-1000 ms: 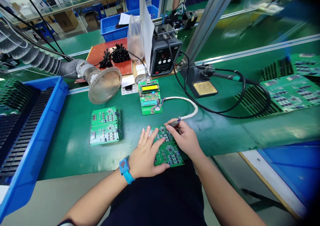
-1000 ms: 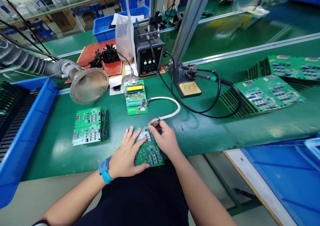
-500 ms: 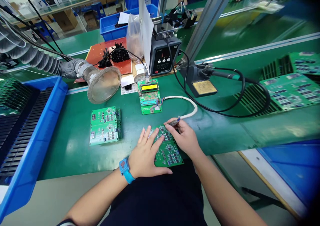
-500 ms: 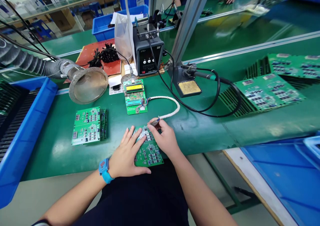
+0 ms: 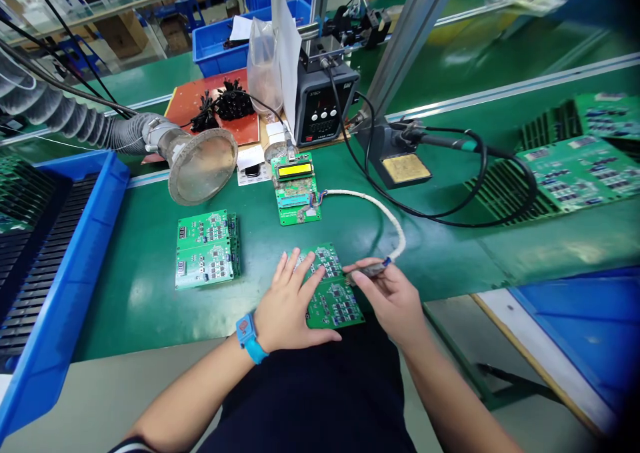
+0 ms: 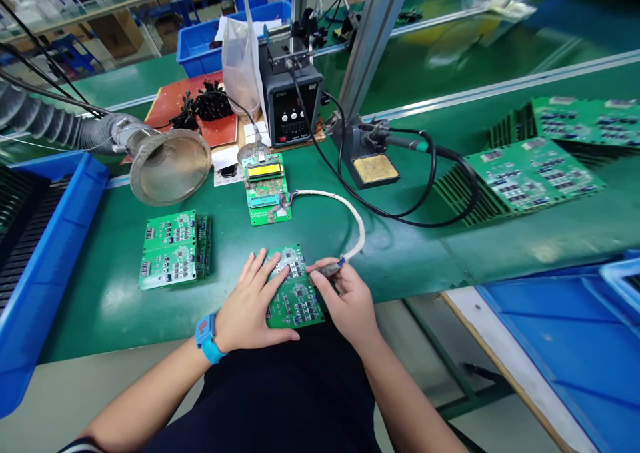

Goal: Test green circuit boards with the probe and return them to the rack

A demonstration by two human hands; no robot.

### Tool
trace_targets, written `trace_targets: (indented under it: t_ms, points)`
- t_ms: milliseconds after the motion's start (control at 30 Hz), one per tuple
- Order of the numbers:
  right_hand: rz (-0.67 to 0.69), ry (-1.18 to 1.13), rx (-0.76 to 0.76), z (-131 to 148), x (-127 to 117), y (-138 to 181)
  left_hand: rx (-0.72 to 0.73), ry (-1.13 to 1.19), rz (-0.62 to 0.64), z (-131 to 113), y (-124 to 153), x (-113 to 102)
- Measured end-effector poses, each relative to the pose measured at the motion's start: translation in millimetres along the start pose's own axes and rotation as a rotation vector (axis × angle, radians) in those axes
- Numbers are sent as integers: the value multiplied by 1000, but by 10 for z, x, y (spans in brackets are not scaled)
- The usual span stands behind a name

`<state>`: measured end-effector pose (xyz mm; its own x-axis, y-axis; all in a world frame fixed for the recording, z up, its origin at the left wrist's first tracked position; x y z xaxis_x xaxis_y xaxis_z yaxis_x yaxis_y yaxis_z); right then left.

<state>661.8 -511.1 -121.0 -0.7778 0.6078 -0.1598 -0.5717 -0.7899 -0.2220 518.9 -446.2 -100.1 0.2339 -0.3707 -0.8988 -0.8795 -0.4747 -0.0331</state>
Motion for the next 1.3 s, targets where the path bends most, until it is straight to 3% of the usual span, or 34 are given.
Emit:
trace_targets:
  t_ms: [167,533,767,1000,1300]
  points:
    - [78,108,-14,-53,4,157,4,-8,0,-10,6,-9]
    - [112,170,-37,-37,27,149,1,3,1,0,1,-4]
    - [145,303,-138,105,63,129,-10,30,29,4,7,5]
    - [86,358,-250,188,60,136,-13,33,28,8,4,17]
    - [144,288,-183,118,65,138,-19,14,30,11,-4,10]
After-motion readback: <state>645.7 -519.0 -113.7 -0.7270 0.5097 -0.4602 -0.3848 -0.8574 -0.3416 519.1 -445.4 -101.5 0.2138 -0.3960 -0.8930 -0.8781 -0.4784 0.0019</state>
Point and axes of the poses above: each hand's wrist, its own y-axis away from the middle knuckle, its own x-axis out of the palm, z = x × y, the point moved 9 cm from there along -y, towards the middle knuckle, and after that the axes turned 9 degrees about -x, right-handed, at the moved point
